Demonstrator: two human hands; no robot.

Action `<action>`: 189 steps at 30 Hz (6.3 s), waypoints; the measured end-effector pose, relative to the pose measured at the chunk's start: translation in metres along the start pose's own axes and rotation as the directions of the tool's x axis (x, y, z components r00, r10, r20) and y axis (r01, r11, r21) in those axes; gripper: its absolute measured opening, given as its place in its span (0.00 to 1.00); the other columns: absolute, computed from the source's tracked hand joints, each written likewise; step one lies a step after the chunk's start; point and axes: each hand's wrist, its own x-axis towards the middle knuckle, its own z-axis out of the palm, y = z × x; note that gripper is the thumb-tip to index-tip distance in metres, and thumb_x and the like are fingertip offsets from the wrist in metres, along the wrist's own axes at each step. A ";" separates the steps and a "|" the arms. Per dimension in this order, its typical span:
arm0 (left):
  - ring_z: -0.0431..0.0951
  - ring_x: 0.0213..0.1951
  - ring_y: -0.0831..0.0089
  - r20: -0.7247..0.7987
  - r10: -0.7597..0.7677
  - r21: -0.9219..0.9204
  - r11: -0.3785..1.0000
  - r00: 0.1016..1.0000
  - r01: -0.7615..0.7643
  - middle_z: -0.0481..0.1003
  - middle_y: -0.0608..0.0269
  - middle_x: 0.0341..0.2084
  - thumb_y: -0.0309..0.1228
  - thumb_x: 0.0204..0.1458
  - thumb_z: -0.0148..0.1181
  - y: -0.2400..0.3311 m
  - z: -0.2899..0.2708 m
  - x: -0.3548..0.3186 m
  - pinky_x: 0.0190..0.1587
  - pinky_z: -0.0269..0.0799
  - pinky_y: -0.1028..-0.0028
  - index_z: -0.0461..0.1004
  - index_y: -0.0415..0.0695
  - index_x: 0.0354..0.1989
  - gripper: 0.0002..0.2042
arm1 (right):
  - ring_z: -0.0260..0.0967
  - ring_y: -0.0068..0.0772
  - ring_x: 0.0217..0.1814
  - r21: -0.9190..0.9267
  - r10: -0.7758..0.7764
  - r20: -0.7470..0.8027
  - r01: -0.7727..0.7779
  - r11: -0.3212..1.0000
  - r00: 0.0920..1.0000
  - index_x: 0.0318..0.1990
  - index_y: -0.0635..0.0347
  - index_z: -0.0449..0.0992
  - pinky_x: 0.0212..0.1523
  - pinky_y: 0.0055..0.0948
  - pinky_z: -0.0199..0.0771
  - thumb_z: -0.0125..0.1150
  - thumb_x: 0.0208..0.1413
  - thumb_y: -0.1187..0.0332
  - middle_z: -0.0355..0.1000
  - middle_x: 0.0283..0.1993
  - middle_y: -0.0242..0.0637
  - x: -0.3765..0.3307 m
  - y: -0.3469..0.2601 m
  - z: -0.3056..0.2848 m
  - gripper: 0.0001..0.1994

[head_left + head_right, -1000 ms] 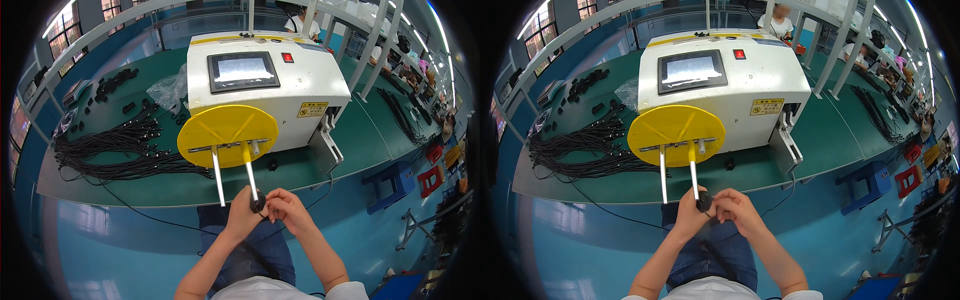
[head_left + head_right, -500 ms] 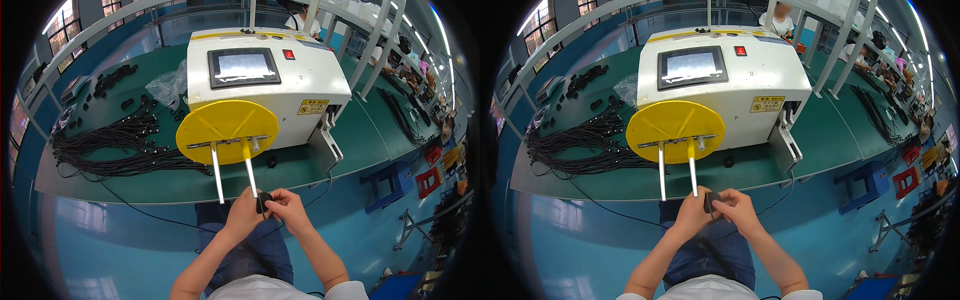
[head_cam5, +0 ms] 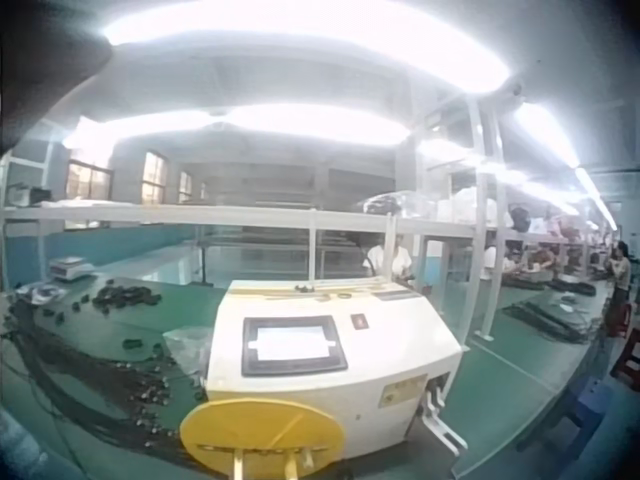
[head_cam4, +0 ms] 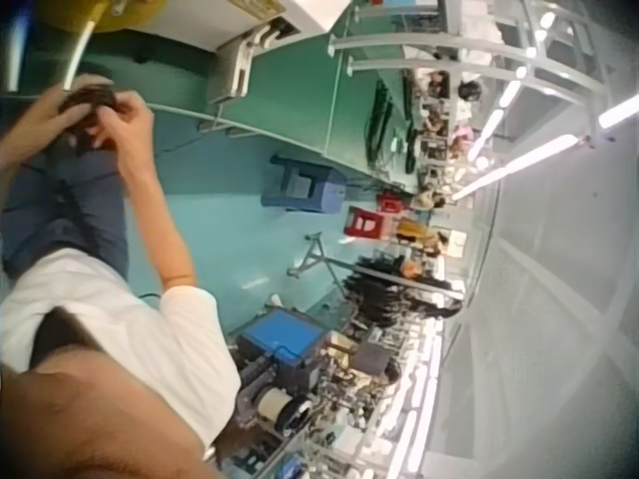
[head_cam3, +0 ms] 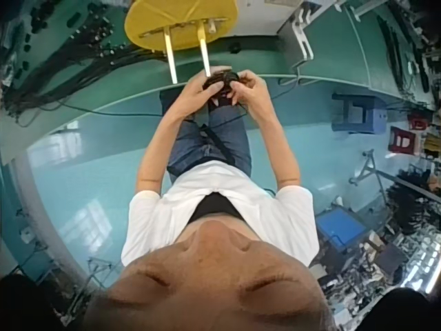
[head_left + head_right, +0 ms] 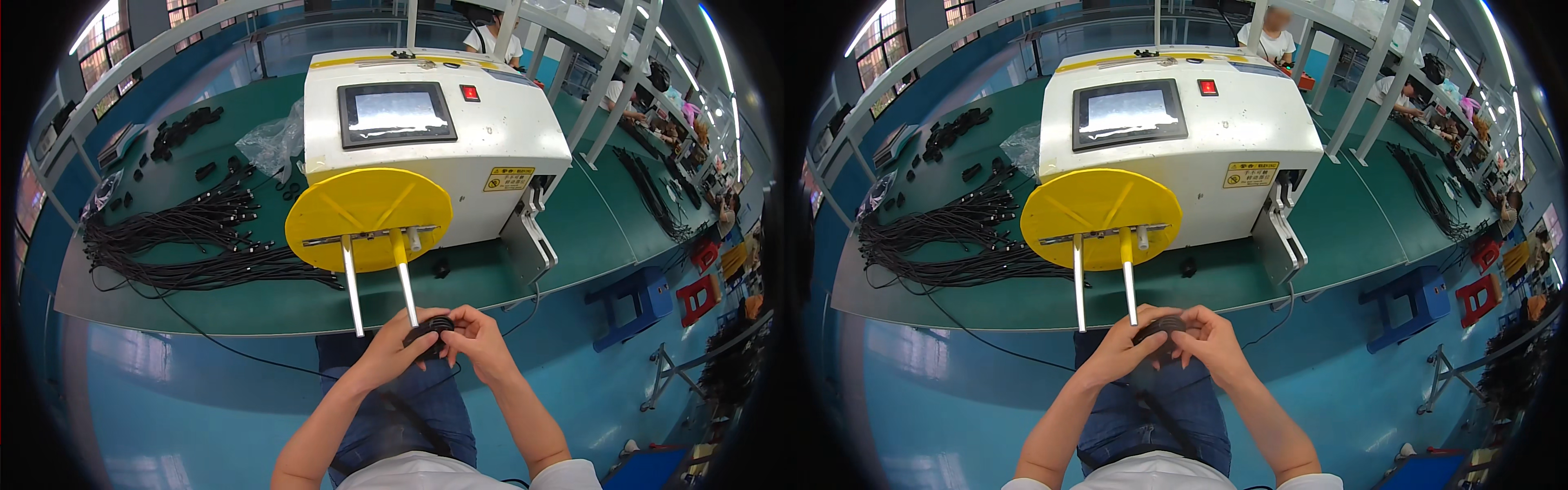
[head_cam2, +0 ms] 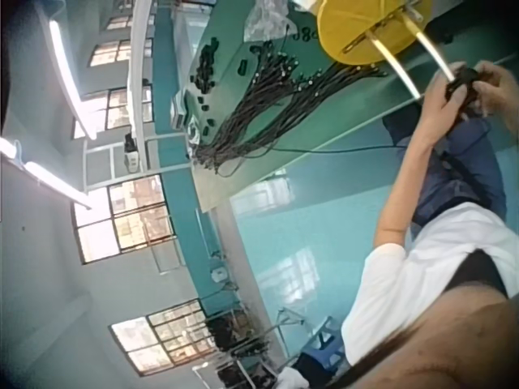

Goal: Using a cable strapping machine to bundle and secure black electrical cables.

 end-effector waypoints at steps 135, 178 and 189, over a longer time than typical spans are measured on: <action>0.80 0.34 0.63 -0.140 0.392 0.569 0.783 0.909 -0.250 0.78 0.54 0.33 0.15 0.41 0.57 -0.005 -0.012 -0.027 0.36 0.75 0.73 0.75 0.40 0.45 0.19 | 0.75 0.31 0.35 -0.047 0.139 0.395 -0.131 0.990 0.908 0.40 0.71 0.77 0.38 0.24 0.76 0.54 0.55 0.75 0.75 0.34 0.43 -0.028 0.008 0.012 0.09; 0.76 0.26 0.58 -0.206 0.331 0.688 0.718 0.921 -0.104 0.74 0.51 0.26 0.15 0.46 0.50 -0.007 0.018 -0.037 0.32 0.71 0.70 0.74 0.37 0.40 0.12 | 0.69 0.22 0.28 0.227 0.119 0.142 -0.149 0.962 0.983 0.33 0.63 0.72 0.25 0.22 0.72 0.53 0.59 0.69 0.69 0.26 0.33 -0.024 0.019 0.019 0.07; 0.77 0.31 0.63 -0.086 0.203 0.711 0.698 0.975 -0.083 0.74 0.51 0.31 0.17 0.48 0.54 0.012 0.001 -0.035 0.34 0.72 0.73 0.74 0.37 0.44 0.13 | 0.71 0.24 0.27 0.048 0.193 0.129 -0.201 0.978 0.973 0.34 0.63 0.71 0.25 0.23 0.73 0.53 0.59 0.69 0.71 0.30 0.35 -0.016 0.012 0.018 0.06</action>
